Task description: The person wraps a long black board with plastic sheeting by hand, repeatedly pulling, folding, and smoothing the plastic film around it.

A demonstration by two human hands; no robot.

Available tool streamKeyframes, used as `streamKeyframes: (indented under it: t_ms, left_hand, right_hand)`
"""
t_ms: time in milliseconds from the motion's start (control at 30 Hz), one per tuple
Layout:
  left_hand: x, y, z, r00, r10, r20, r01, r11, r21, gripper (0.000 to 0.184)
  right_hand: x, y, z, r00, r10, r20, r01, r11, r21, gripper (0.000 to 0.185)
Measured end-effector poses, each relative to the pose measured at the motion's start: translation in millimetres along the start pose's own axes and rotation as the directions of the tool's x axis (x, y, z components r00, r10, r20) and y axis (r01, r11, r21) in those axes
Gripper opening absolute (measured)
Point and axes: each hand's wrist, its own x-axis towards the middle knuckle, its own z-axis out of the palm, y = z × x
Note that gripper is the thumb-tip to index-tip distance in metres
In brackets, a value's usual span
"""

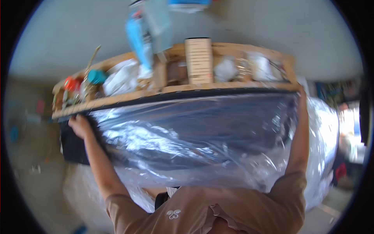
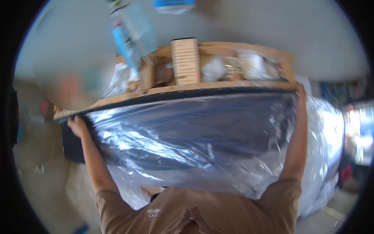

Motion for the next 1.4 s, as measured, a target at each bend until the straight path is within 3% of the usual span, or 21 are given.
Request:
streamKeyframes:
  t_ms: [67,167,267,300,367,400,467,533,567,633,700,800,833,867,933,1033,1067,1167,1233,1333,1400]
  left_hand:
    - [9.6,-25.1,12.9,0.998,0.066,0.007,-0.064,0.988,-0.137,0.040]
    - [-15.8,-43.2,11.8,0.969,0.241,-0.055,-0.220,0.739,-0.637,0.033]
    - [-29.7,-43.6,-61.0,0.977,-0.151,0.153,0.188,0.252,-0.949,0.027]
    - [-34.0,-33.7,-74.3,0.960,-0.280,-0.015,0.099,0.389,-0.916,0.029]
    - [-24.2,-41.5,-80.1,0.982,0.032,-0.187,-0.168,0.602,-0.781,0.029]
    - [-62.3,14.4,-102.2,0.786,0.328,-0.524,-0.516,0.815,-0.265,0.028]
    - [-121.7,61.7,-115.7,0.831,0.556,-0.015,-0.535,0.792,-0.294,0.026]
    - [-183.6,57.6,-117.5,0.269,0.941,0.206,-0.949,0.296,-0.109,0.014]
    - [-216.1,64.9,-128.7,0.292,0.838,0.461,-0.948,0.316,0.026,0.022]
    - [-174.2,-22.2,-108.3,0.467,0.848,0.250,-0.882,0.428,0.196,0.037]
    - [-127.0,-47.6,-140.5,0.863,0.330,0.383,-0.494,0.708,0.504,0.046]
    - [-57.6,-155.5,-166.8,0.940,-0.021,0.341,-0.189,0.799,0.571,0.048]
    - [-78.6,-146.8,-168.7,0.932,0.358,0.054,-0.341,0.815,0.468,0.048]
    - [-55.2,-150.1,-151.2,0.954,0.083,0.289,-0.157,0.957,0.244,0.044]
    - [-137.6,-10.2,-134.9,0.906,0.279,0.319,-0.198,0.944,-0.265,0.033]
    - [-299.4,166.3,-146.3,0.357,0.921,0.158,-0.811,0.390,-0.436,0.028]
    - [-336.4,183.8,-134.0,0.273,0.943,0.190,-0.739,0.332,-0.586,0.018]
    - [-364.5,166.8,-109.7,0.437,0.822,0.366,-0.386,0.538,-0.749,0.009]
    - [-306.3,111.6,-112.9,0.516,0.753,0.409,-0.416,0.637,-0.649,0.014]
    - [-184.6,2.9,-107.1,0.747,0.618,0.244,-0.560,0.784,-0.269,0.019]
    - [-128.6,-49.6,-107.5,0.825,0.541,0.165,-0.549,0.836,0.008,0.019]
  right_hand:
    - [0.5,0.3,-13.4,0.996,0.085,-0.001,-0.085,0.995,-0.043,0.082]
    - [38.2,62.9,-23.6,0.866,-0.451,-0.215,0.349,0.854,-0.385,0.068]
    - [-50.5,36.4,-0.8,0.846,-0.528,-0.075,0.438,0.768,-0.467,0.052]
    - [-57.0,39.9,0.7,0.845,-0.534,-0.035,0.477,0.781,-0.404,0.053]
    - [-48.2,46.9,4.4,0.794,-0.608,0.004,0.589,0.767,-0.255,0.049]
    - [-44.0,51.5,6.9,0.792,-0.610,-0.007,0.590,0.769,-0.245,0.049]
    - [-43.3,58.1,12.0,0.785,-0.619,-0.035,0.589,0.762,-0.268,0.043]
    - [-58.3,49.9,20.8,0.855,-0.516,-0.052,0.499,0.847,-0.185,0.031]
    - [-66.5,51.5,27.9,0.791,-0.609,-0.054,0.591,0.785,-0.188,0.027]
    - [-109.7,42.4,55.5,0.630,-0.775,0.048,0.770,0.616,-0.164,0.016]
    - [-205.8,15.4,89.0,0.794,-0.539,0.280,0.568,0.823,-0.026,0.022]
    - [-288.5,32.4,129.8,0.696,-0.540,0.472,0.479,0.840,0.254,0.027]
    - [-302.7,36.3,138.1,0.688,-0.547,0.477,0.478,0.836,0.268,0.026]
    - [-308.5,36.5,145.6,0.678,-0.563,0.473,0.490,0.826,0.280,0.025]
    - [-316.9,33.7,153.7,0.693,-0.564,0.448,0.495,0.825,0.273,0.027]
    - [-308.0,32.5,162.1,0.631,-0.600,0.492,0.526,0.797,0.297,0.027]
    - [-305.1,32.3,162.0,0.601,-0.622,0.501,0.549,0.778,0.307,0.027]
    - [-301.8,0.1,114.1,0.372,-0.788,0.490,0.927,0.336,-0.164,0.046]
    - [-293.6,7.9,72.2,0.426,-0.769,0.477,0.862,0.185,-0.471,0.052]
    - [-292.2,38.5,67.5,0.517,-0.768,0.378,0.817,0.312,-0.484,0.032]
    - [-316.9,34.7,109.5,0.357,-0.815,0.457,0.924,0.237,-0.299,0.022]
